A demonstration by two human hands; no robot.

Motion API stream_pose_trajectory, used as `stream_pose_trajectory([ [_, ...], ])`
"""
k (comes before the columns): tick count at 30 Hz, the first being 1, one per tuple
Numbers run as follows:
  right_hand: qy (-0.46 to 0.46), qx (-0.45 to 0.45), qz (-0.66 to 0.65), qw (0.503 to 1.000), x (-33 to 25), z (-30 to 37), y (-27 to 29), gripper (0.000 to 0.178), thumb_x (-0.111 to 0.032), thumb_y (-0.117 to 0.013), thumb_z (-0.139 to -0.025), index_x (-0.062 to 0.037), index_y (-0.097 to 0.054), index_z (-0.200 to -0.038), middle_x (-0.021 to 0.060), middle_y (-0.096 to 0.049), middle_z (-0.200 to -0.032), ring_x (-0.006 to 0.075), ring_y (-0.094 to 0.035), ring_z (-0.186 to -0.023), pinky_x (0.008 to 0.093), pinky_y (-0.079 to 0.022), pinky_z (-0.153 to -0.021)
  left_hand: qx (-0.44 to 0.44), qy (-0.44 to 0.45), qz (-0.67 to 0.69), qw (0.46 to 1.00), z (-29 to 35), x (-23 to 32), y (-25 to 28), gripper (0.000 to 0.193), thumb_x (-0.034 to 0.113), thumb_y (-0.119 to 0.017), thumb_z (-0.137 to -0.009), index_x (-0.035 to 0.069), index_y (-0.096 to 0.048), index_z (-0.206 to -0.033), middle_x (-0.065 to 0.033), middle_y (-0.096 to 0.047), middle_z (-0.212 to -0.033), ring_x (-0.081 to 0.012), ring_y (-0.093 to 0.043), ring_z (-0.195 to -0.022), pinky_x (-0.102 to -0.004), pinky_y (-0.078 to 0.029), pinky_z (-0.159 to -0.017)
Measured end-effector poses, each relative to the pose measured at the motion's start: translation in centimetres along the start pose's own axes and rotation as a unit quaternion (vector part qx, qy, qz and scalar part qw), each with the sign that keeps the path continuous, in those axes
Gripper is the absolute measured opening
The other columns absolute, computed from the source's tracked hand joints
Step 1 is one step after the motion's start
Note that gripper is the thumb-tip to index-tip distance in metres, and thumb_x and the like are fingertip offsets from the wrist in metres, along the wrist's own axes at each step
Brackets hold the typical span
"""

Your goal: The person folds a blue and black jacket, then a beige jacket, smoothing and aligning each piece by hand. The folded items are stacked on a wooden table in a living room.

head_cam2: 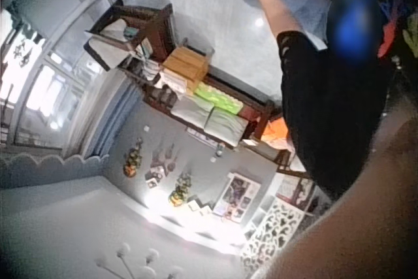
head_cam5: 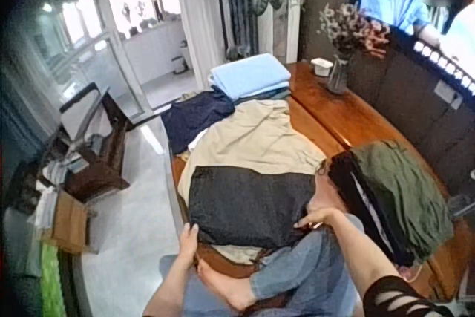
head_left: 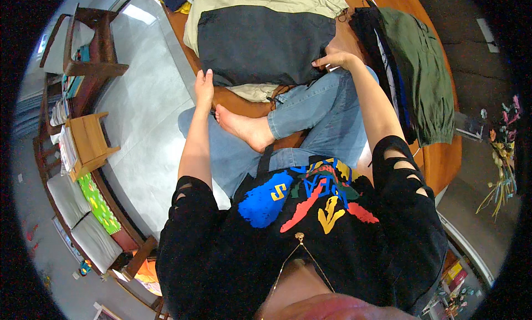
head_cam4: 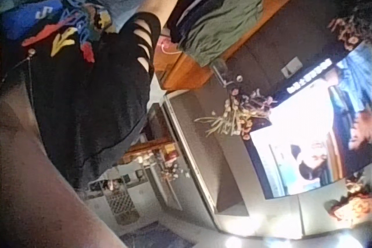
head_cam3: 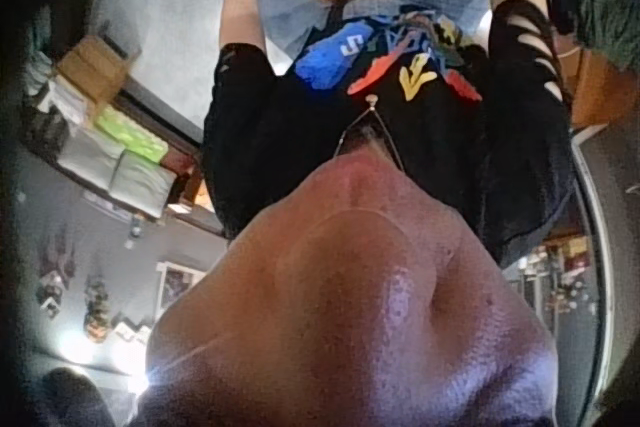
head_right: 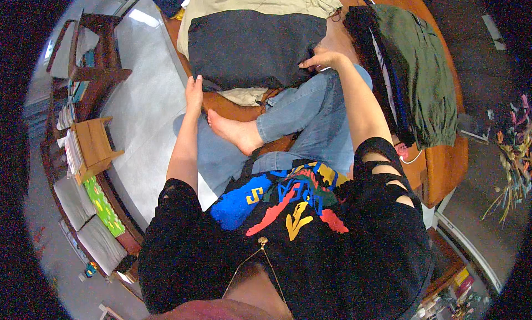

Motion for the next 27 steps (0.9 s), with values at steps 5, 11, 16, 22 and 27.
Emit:
stream_pose_trajectory([
  [5,0.042,-0.003,-0.109,0.993,-0.2,0.7,0.0,0.038,-0.034,-0.083,-0.086,-0.0041,-0.065,-0.099,0.0042,-0.065,-0.080,0.0134,-0.061,-0.065,0.0284,-0.051,-0.060,0.022,-0.045,-0.042,0.998,0.2,0.6,0.4,0.033,0.030,-0.054,-0.105,-0.003,-0.060,-0.106,-0.0170,-0.068,-0.097,-0.0277,-0.063,-0.090,-0.0380,-0.048,-0.086],
  [11,0.033,0.095,-0.181,0.978,1.5,0.1,1.4,0.036,-0.031,-0.077,-0.094,-0.0034,-0.059,-0.109,0.0029,-0.062,-0.080,0.0120,-0.055,-0.062,0.0287,-0.048,-0.059,0.086,-0.082,-0.097,0.988,1.3,0.9,0.7,0.037,0.033,-0.053,-0.105,-0.003,-0.061,-0.108,-0.0222,-0.069,-0.099,-0.0340,-0.064,-0.092,-0.0417,-0.048,-0.085],
  [16,-0.049,0.301,0.008,0.952,3.9,-2.0,3.1,0.035,-0.026,-0.074,-0.092,0.0014,-0.065,-0.113,0.0154,-0.072,-0.099,0.0281,-0.071,-0.083,0.0422,-0.057,-0.071,0.059,-0.065,-0.139,0.986,1.9,1.0,0.5,0.040,0.032,-0.050,-0.107,-0.004,-0.057,-0.091,-0.0254,-0.063,-0.085,-0.0369,-0.060,-0.079,-0.0452,-0.046,-0.075],
  [22,-0.059,0.264,0.162,0.949,4.9,-2.9,4.6,0.049,-0.033,-0.077,-0.082,0.0051,-0.073,-0.113,0.0265,-0.073,-0.112,0.0382,-0.072,-0.104,0.0455,-0.055,-0.089,0.056,-0.071,-0.128,0.988,1.6,0.4,0.4,0.040,0.031,-0.050,-0.107,-0.004,-0.056,-0.088,-0.0235,-0.063,-0.082,-0.0347,-0.057,-0.075,-0.0443,-0.045,-0.072],
  [27,0.038,0.142,0.008,0.989,4.1,-2.7,4.1,0.067,-0.033,-0.081,-0.081,0.0111,-0.061,-0.128,0.0204,-0.071,-0.118,0.0311,-0.067,-0.110,0.0390,-0.050,-0.094,0.039,-0.045,-0.085,0.995,2.4,-1.0,0.6,0.041,0.035,-0.047,-0.108,-0.004,-0.058,-0.100,-0.0236,-0.064,-0.093,-0.0365,-0.061,-0.087,-0.0443,-0.047,-0.082],
])
Point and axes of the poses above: each hand's wrist, its own z-axis away from the middle knuckle, its own y-axis out of the back of the hand, x = y × z, the point moved 4 cm from there along -z, towards the middle knuckle
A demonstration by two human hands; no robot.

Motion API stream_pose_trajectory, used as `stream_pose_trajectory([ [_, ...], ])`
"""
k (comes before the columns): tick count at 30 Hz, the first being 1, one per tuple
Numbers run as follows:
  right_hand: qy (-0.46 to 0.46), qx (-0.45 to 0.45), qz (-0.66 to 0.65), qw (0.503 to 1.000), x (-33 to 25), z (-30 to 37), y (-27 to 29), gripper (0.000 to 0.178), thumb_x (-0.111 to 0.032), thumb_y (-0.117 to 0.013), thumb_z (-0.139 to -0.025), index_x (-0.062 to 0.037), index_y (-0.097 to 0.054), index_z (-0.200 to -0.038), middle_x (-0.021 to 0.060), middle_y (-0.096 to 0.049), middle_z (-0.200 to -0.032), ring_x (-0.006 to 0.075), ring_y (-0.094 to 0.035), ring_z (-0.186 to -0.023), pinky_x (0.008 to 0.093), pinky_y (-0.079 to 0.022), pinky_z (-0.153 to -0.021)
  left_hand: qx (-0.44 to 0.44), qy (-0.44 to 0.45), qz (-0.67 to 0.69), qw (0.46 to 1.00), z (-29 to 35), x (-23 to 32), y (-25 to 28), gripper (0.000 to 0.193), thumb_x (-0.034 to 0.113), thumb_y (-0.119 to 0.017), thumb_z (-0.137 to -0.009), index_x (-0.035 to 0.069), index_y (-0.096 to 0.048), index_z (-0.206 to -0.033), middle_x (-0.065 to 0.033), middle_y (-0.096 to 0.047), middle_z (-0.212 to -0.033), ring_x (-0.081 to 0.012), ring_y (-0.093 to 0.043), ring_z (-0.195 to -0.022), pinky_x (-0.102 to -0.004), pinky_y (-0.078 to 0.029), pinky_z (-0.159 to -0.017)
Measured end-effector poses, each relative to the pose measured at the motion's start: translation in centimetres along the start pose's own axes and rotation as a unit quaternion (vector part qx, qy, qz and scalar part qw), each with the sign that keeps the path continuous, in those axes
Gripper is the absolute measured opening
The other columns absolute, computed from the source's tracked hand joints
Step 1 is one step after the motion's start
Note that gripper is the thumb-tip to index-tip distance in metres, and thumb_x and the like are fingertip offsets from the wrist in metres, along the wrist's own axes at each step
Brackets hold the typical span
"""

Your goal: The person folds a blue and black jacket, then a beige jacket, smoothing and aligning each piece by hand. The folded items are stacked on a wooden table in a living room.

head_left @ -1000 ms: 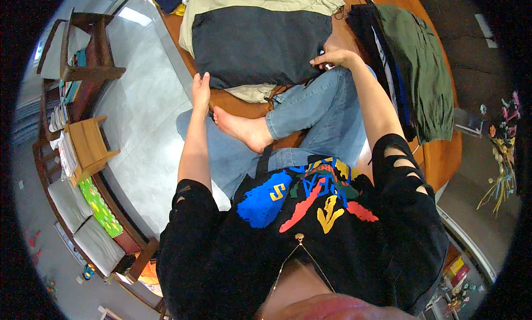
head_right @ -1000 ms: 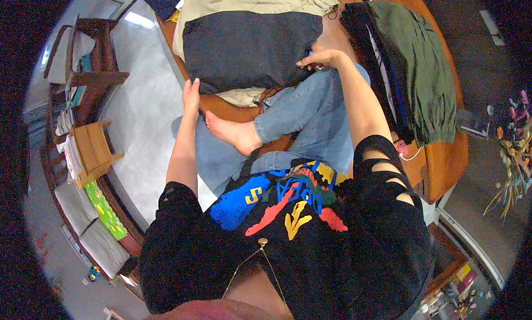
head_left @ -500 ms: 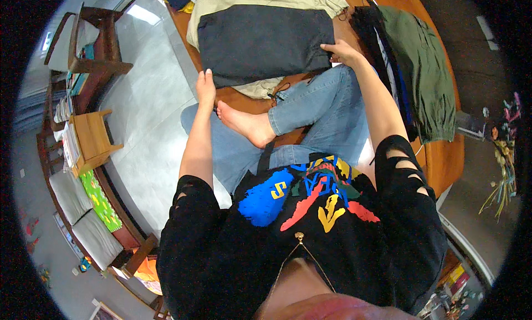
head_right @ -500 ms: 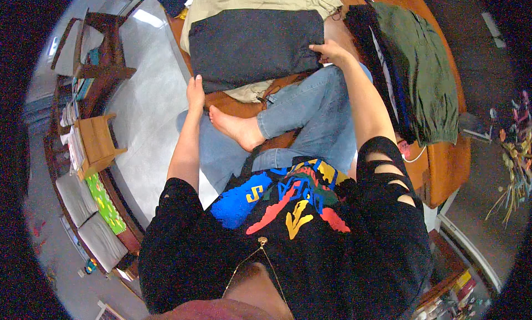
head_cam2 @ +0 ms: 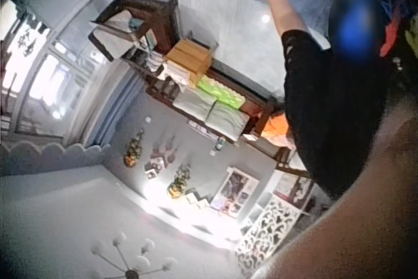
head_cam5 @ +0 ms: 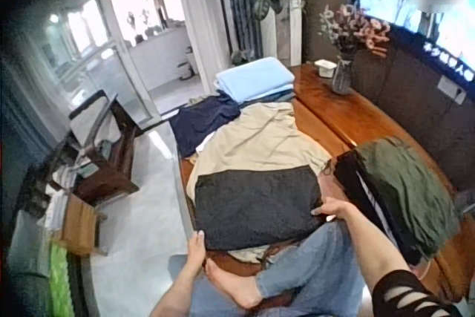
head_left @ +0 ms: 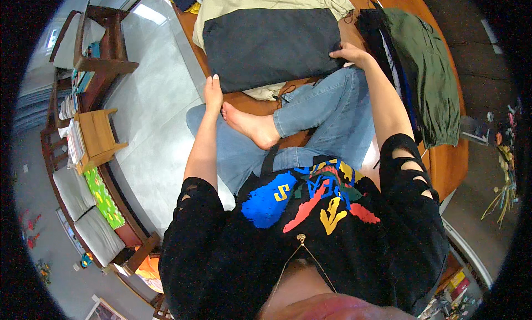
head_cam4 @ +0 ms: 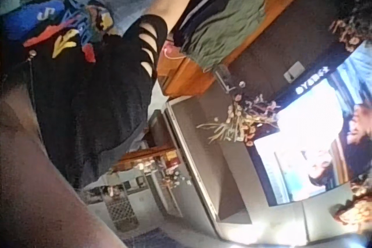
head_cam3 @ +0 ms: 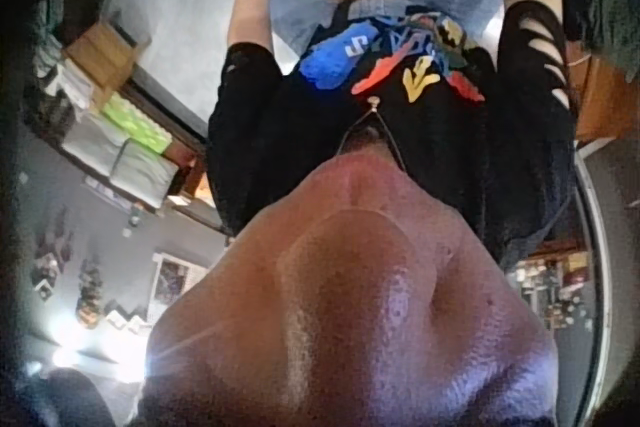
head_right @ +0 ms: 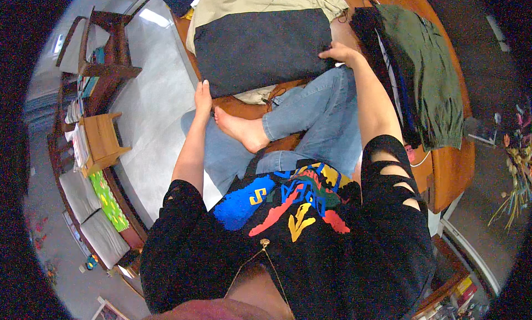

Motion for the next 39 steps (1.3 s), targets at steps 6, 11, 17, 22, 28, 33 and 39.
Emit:
stream_pose_trajectory([
  [6,-0.004,0.063,0.331,0.942,0.2,-1.5,-1.4,0.054,-0.032,-0.078,-0.084,0.0065,-0.068,-0.121,0.0273,-0.068,-0.125,0.0415,-0.066,-0.116,0.0457,-0.052,-0.098,0.002,-0.020,-0.033,0.999,0.1,0.2,0.1,0.039,0.032,-0.047,-0.108,-0.003,-0.057,-0.094,-0.0244,-0.063,-0.088,-0.0387,-0.061,-0.082,-0.0453,-0.047,-0.078],
  [11,-0.058,0.116,0.295,0.947,0.4,-0.8,-1.3,0.057,-0.032,-0.078,-0.084,0.0029,-0.063,-0.127,0.0258,-0.066,-0.129,0.0402,-0.065,-0.118,0.0473,-0.053,-0.099,0.008,0.006,-0.065,0.998,-0.2,0.2,0.2,0.036,0.031,-0.047,-0.107,0.000,-0.062,-0.099,-0.0224,-0.066,-0.087,-0.0373,-0.063,-0.081,-0.0457,-0.048,-0.078],
  [17,0.154,0.421,0.333,0.830,-6.5,4.9,-1.5,0.046,-0.017,-0.071,-0.085,-0.0037,-0.060,-0.128,0.0217,-0.061,-0.134,0.0385,-0.059,-0.124,0.0492,-0.051,-0.101,0.290,-0.037,-0.066,0.954,1.0,5.1,0.7,0.021,0.012,-0.059,-0.096,0.002,-0.062,-0.114,-0.0179,-0.065,-0.120,-0.0368,-0.059,-0.113,-0.0466,-0.045,-0.101],
  [22,0.403,0.341,0.275,0.803,-14.8,6.2,-9.7,0.048,-0.016,-0.068,-0.089,-0.0046,-0.057,-0.135,0.0177,-0.050,-0.149,0.0364,-0.046,-0.139,0.0513,-0.037,-0.115,0.094,-0.295,-0.195,0.931,0.9,14.4,-6.9,0.042,0.011,-0.066,-0.088,0.007,-0.061,-0.130,-0.0136,-0.054,-0.141,-0.0317,-0.046,-0.136,-0.0586,-0.030,-0.115],
  [28,0.356,0.308,0.314,0.824,-16.8,0.4,-13.4,0.052,-0.030,-0.058,-0.098,-0.0138,-0.051,-0.146,0.0111,-0.042,-0.158,0.0327,-0.036,-0.148,0.0550,-0.032,-0.118,-0.115,-0.341,-0.394,0.846,-2.7,14.7,-13.1,0.057,0.037,-0.056,-0.099,0.016,-0.049,-0.151,-0.0068,-0.035,-0.163,-0.0238,-0.026,-0.154,-0.0649,-0.015,-0.123],
  [33,0.101,0.347,0.373,0.855,-8.3,-3.5,-9.6,0.069,-0.054,-0.052,-0.100,-0.0181,-0.039,-0.157,0.0122,-0.033,-0.165,0.0328,-0.026,-0.153,0.0548,-0.023,-0.122,-0.044,-0.269,-0.415,0.868,-11.9,10.1,-8.4,0.071,0.056,-0.051,-0.099,0.018,-0.037,-0.158,-0.0041,-0.029,-0.168,-0.0223,-0.027,-0.154,-0.0645,-0.016,-0.122],
  [39,0.143,0.412,0.312,0.844,-6.3,-5.2,-10.4,0.072,-0.058,-0.050,-0.100,-0.0185,-0.037,-0.159,0.0146,-0.027,-0.167,0.0344,-0.022,-0.155,0.0624,-0.021,-0.121,-0.006,-0.266,-0.474,0.839,-15.6,6.4,-8.1,0.079,0.060,-0.049,-0.099,0.013,-0.032,-0.160,-0.0060,-0.025,-0.170,-0.0192,-0.026,-0.155,-0.0669,-0.013,-0.121],
])
Point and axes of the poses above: each hand's wrist, its own z-axis away from the middle knuckle, its own y-axis out of the back of the hand, x = y × z, the point moved 4 cm from there along -z, towards the middle knuckle
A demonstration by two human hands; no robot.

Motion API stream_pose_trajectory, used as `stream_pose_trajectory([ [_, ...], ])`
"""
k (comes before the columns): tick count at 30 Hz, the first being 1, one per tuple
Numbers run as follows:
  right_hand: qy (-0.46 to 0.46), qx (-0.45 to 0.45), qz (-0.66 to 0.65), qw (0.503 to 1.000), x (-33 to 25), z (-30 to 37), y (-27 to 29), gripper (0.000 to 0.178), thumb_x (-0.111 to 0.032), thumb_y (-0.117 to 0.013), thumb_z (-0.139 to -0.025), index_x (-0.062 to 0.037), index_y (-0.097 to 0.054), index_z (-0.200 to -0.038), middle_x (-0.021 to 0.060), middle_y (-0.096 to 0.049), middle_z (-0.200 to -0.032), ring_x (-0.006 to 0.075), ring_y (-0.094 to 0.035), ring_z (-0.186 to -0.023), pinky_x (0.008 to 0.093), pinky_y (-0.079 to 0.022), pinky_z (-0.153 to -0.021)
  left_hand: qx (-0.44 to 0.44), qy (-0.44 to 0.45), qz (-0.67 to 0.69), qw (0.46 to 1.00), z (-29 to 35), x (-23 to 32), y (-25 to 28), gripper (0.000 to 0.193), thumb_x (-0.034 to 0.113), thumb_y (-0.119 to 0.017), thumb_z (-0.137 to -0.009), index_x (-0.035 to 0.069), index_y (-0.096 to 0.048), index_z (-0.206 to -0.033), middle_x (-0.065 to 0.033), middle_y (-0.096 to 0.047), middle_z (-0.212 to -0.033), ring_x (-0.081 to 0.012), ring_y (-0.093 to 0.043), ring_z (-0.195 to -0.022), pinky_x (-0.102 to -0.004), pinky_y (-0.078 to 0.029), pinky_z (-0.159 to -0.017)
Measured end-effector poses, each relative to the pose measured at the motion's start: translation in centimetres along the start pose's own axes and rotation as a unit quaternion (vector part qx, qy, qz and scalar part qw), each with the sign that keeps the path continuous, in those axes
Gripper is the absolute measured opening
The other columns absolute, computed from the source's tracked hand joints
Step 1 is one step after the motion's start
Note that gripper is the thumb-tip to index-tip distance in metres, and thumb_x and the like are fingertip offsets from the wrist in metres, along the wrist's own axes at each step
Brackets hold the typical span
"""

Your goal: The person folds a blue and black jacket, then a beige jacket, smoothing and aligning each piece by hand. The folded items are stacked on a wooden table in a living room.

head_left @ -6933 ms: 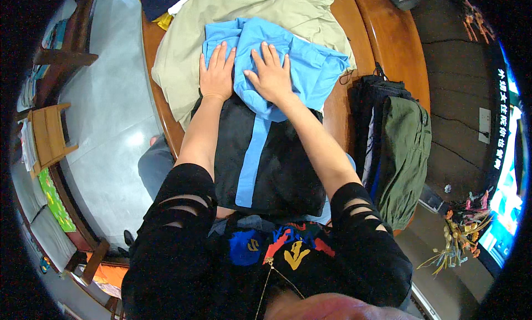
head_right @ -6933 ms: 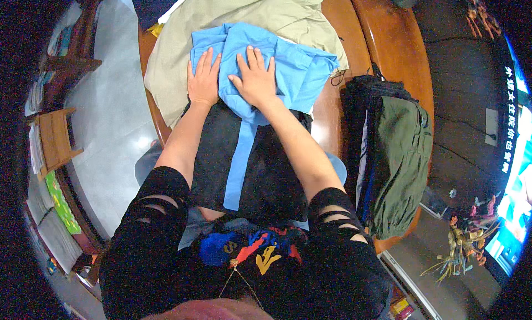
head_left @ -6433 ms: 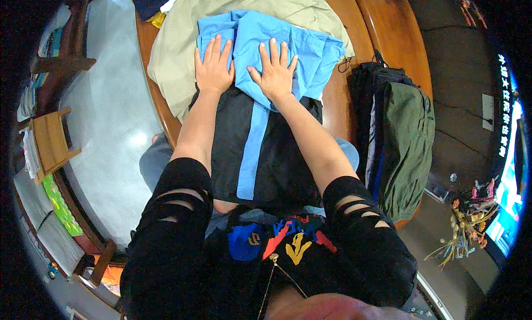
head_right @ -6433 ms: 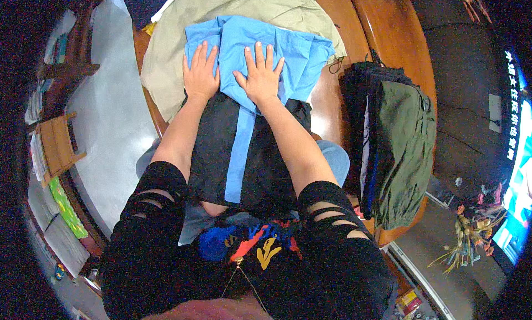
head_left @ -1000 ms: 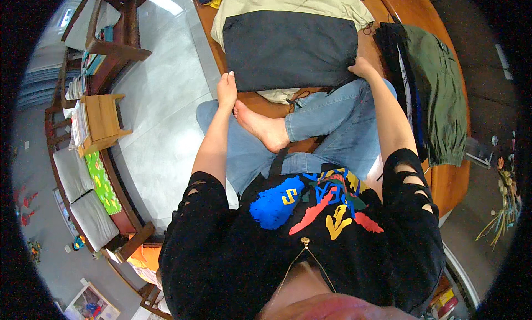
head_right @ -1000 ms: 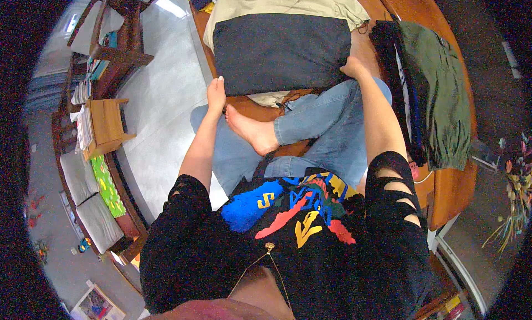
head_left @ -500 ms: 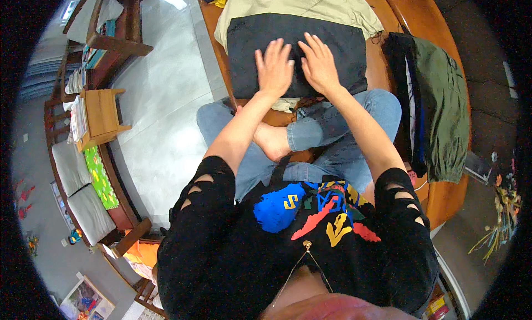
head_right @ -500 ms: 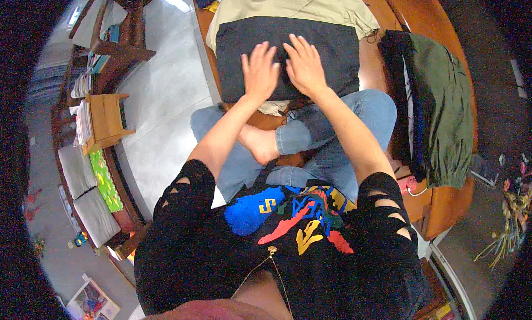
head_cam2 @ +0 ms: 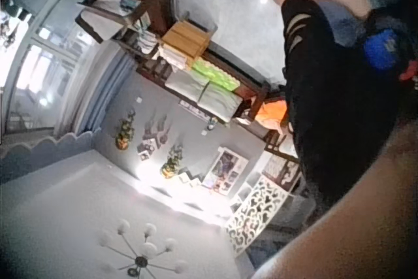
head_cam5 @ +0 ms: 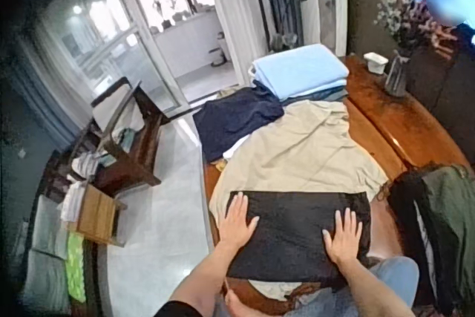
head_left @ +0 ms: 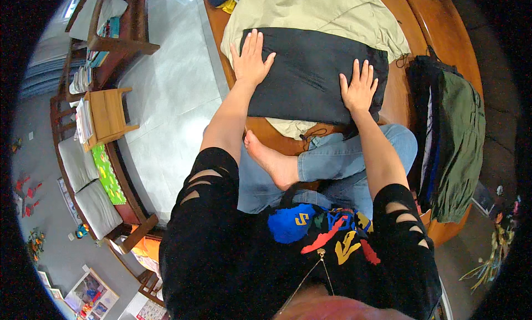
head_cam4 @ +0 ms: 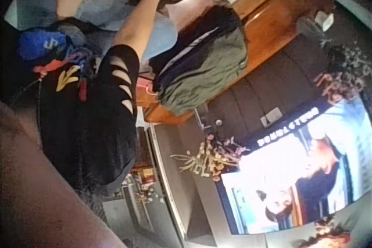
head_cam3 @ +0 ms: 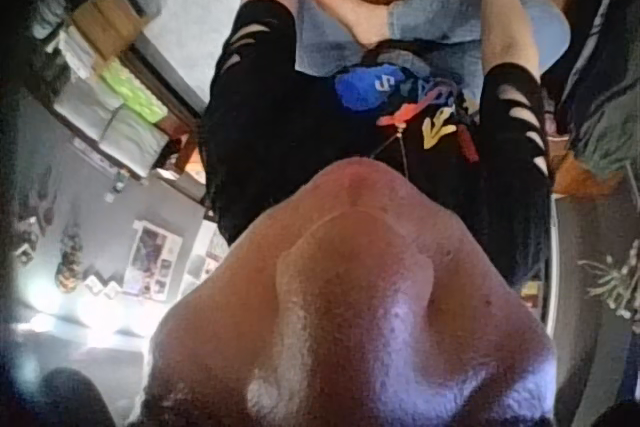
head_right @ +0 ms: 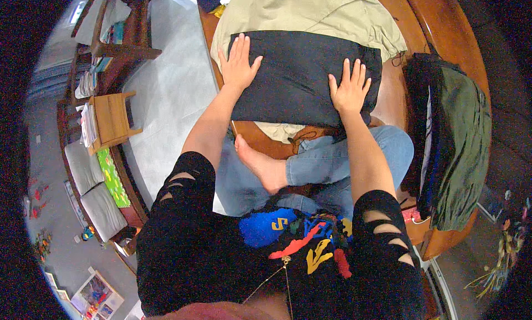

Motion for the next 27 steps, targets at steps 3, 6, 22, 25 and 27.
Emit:
stream_pose_trajectory([
  [3,-0.014,-0.018,0.006,1.000,0.0,-0.1,0.0,0.072,-0.057,-0.051,-0.099,-0.0176,-0.038,-0.158,0.0144,-0.027,-0.167,0.0343,-0.022,-0.155,0.0625,-0.021,-0.121,0.019,0.068,0.010,0.997,-0.4,0.4,-0.6,0.084,0.066,-0.041,-0.099,0.014,-0.026,-0.163,-0.0029,-0.023,-0.170,-0.0164,-0.021,-0.156,-0.0662,-0.011,-0.122],
  [6,-0.011,-0.024,0.005,1.000,0.0,-0.2,0.1,0.073,-0.057,-0.052,-0.099,-0.0171,-0.038,-0.158,0.0143,-0.028,-0.167,0.0342,-0.023,-0.155,0.0628,-0.021,-0.120,0.052,0.160,0.078,0.983,-1.4,-0.5,-0.7,0.086,0.062,-0.046,-0.099,0.004,-0.030,-0.160,-0.0135,-0.025,-0.168,-0.0273,-0.022,-0.155,-0.0576,-0.015,-0.124],
  [22,-0.013,-0.008,0.005,1.000,-0.3,-0.2,-0.1,0.073,-0.056,-0.056,-0.097,-0.0181,-0.039,-0.157,0.0132,-0.029,-0.166,0.0336,-0.024,-0.155,0.0628,-0.022,-0.120,-0.059,-0.022,0.295,0.953,-7.8,-10.9,-0.9,0.038,0.035,-0.076,-0.085,0.008,-0.073,-0.110,-0.0129,-0.066,-0.120,-0.0324,-0.058,-0.122,-0.0421,-0.046,-0.105],
  [25,-0.017,-0.013,0.016,1.000,0.0,-0.4,0.0,0.074,-0.056,-0.058,-0.095,-0.0170,-0.042,-0.155,0.0135,-0.031,-0.165,0.0346,-0.027,-0.153,0.0621,-0.023,-0.120,-0.111,-0.069,0.257,0.958,-9.3,-10.8,-0.6,0.032,0.034,-0.073,-0.090,0.004,-0.073,-0.103,-0.0141,-0.068,-0.112,-0.0326,-0.059,-0.119,-0.0439,-0.048,-0.101],
  [27,-0.017,-0.010,0.011,1.000,0.1,-0.4,0.2,0.074,-0.056,-0.059,-0.094,-0.0167,-0.044,-0.154,0.0138,-0.032,-0.164,0.0345,-0.027,-0.153,0.0634,-0.023,-0.119,-0.140,0.076,0.198,0.967,-10.1,-9.4,0.2,0.023,0.025,-0.068,-0.093,0.005,-0.070,-0.103,-0.0145,-0.066,-0.112,-0.0328,-0.059,-0.117,-0.0457,-0.047,-0.100],
])
Point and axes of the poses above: each hand's wrist, its own z-axis away from the middle knuckle, its own y-axis out of the back of the hand, x = y × z, the point moved 4 cm from there along -z, towards the middle knuckle
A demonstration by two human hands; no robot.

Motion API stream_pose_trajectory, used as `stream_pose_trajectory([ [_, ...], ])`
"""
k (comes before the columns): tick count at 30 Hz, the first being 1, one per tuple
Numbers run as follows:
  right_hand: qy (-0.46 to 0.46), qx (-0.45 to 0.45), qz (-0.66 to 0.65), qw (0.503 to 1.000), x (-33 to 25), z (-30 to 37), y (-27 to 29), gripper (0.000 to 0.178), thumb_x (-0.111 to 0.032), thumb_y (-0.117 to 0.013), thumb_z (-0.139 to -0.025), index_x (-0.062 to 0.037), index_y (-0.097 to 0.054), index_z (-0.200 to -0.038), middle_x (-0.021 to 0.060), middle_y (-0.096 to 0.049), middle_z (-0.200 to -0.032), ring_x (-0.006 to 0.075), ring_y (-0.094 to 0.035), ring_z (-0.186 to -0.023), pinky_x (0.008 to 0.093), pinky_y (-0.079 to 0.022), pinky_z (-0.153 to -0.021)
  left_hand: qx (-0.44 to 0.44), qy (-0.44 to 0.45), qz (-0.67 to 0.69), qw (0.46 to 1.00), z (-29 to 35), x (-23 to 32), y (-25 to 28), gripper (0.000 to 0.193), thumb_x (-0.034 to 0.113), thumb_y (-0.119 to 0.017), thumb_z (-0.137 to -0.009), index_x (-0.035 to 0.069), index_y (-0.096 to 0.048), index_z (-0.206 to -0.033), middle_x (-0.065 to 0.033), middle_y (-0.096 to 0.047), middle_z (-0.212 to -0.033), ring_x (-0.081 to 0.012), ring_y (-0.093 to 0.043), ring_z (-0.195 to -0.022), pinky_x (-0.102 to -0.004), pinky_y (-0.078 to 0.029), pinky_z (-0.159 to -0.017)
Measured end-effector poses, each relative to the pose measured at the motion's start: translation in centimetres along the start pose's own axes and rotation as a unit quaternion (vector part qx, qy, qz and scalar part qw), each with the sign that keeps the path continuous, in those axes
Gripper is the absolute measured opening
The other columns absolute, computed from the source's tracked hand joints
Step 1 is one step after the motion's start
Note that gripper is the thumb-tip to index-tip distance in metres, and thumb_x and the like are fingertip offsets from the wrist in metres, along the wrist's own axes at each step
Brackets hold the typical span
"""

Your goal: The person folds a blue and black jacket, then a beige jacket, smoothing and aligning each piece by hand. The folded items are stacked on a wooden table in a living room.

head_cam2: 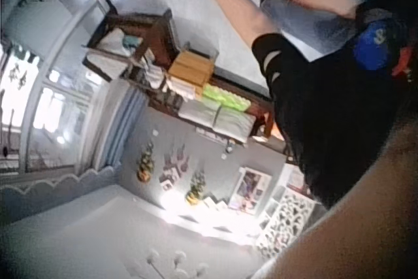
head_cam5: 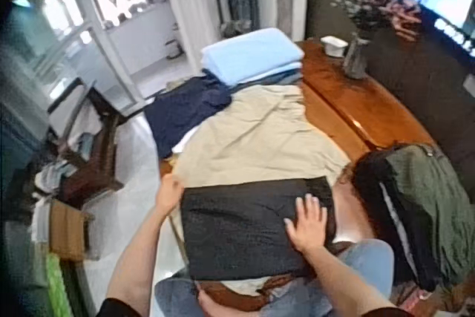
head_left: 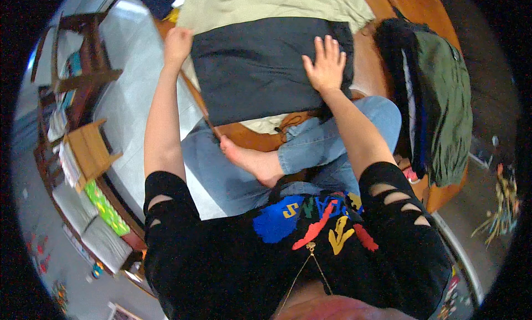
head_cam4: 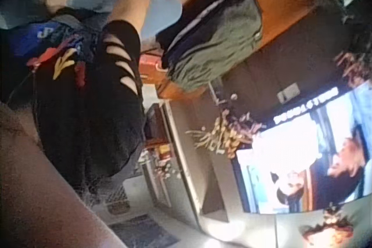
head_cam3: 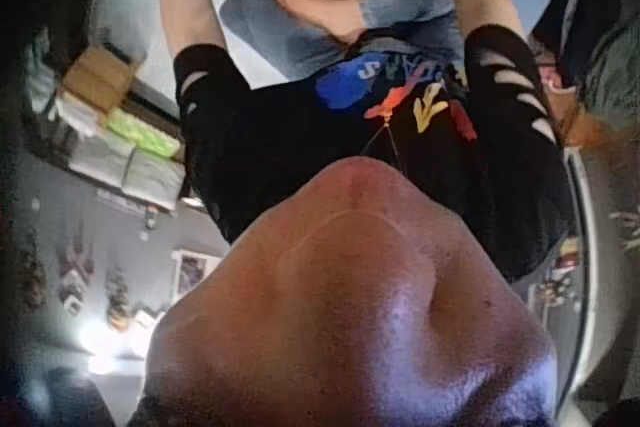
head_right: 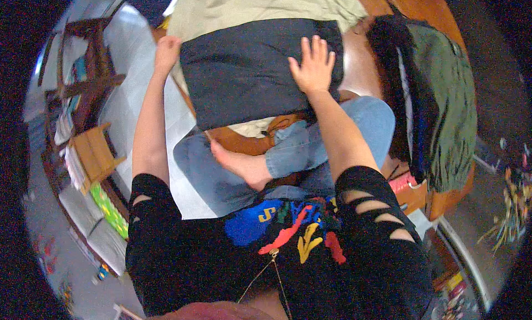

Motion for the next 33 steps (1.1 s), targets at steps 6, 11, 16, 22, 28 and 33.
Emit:
stream_pose_trajectory([
  [6,-0.001,0.019,-0.027,0.999,0.0,0.4,0.5,0.071,-0.053,-0.057,-0.097,-0.0177,-0.042,-0.156,0.0136,-0.032,-0.164,0.0338,-0.028,-0.152,0.0624,-0.022,-0.119,0.191,-0.197,-0.029,0.961,11.0,16.6,-3.4,0.042,0.031,-0.067,-0.092,0.011,-0.064,-0.128,-0.0141,-0.060,-0.139,-0.0319,-0.049,-0.137,-0.0630,-0.031,-0.114],
  [11,-0.003,0.011,-0.033,0.999,0.0,0.4,0.0,0.073,-0.055,-0.058,-0.095,-0.0191,-0.042,-0.156,0.0141,-0.031,-0.164,0.0332,-0.027,-0.153,0.0628,-0.022,-0.120,0.091,-0.141,-0.162,0.972,12.0,13.7,-6.8,0.075,0.062,-0.054,-0.097,0.020,-0.039,-0.158,-0.0085,-0.029,-0.167,-0.0283,-0.027,-0.154,-0.0684,-0.017,-0.119],
  [16,-0.006,-0.004,-0.040,0.999,0.2,0.2,-0.4,0.073,-0.058,-0.055,-0.096,-0.0203,-0.039,-0.157,0.0131,-0.027,-0.167,0.0324,-0.022,-0.155,0.0621,-0.018,-0.122,0.098,-0.101,-0.166,0.976,10.4,10.1,-9.1,0.083,0.062,-0.052,-0.098,0.013,-0.030,-0.161,-0.0128,-0.024,-0.169,-0.0299,-0.022,-0.156,-0.0630,-0.015,-0.123],
  [22,0.033,-0.101,-0.018,0.994,2.2,-0.4,0.0,0.083,-0.068,-0.045,-0.098,-0.0209,-0.026,-0.163,0.0088,-0.017,-0.171,0.0284,-0.013,-0.158,0.0562,-0.015,-0.125,0.073,-0.087,-0.176,0.978,13.1,9.1,-8.9,0.078,0.061,-0.043,-0.102,0.016,-0.026,-0.163,-0.0103,-0.017,-0.171,-0.0267,-0.015,-0.158,-0.0554,-0.010,-0.126],
  [28,-0.016,-0.234,0.032,0.971,5.8,-0.4,2.5,0.088,-0.071,-0.042,-0.097,-0.0195,-0.020,-0.165,0.0022,-0.009,-0.173,0.0234,-0.010,-0.159,0.0612,-0.017,-0.124,0.034,0.006,-0.169,0.985,20.0,5.4,-7.1,0.075,0.057,-0.046,-0.102,0.017,-0.027,-0.163,-0.0084,-0.015,-0.172,-0.0273,-0.012,-0.159,-0.0601,-0.014,-0.124],
  [33,-0.311,-0.214,-0.065,0.924,10.2,-0.1,3.7,0.102,-0.065,-0.067,-0.088,0.0109,-0.037,-0.149,0.0281,-0.038,-0.157,0.0398,-0.037,-0.147,0.0517,-0.039,-0.115,0.157,0.137,0.227,0.951,26.8,3.4,-7.4,0.067,0.045,-0.059,-0.101,-0.003,-0.044,-0.146,-0.0235,-0.054,-0.137,-0.0287,-0.061,-0.115,-0.0431,-0.048,-0.098],
])
Point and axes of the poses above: each hand's wrist, its own z-axis away from the middle knuckle, its own y-axis out of the back of the hand, x = y × z, the point moved 4 cm from there along -z, towards the middle knuckle
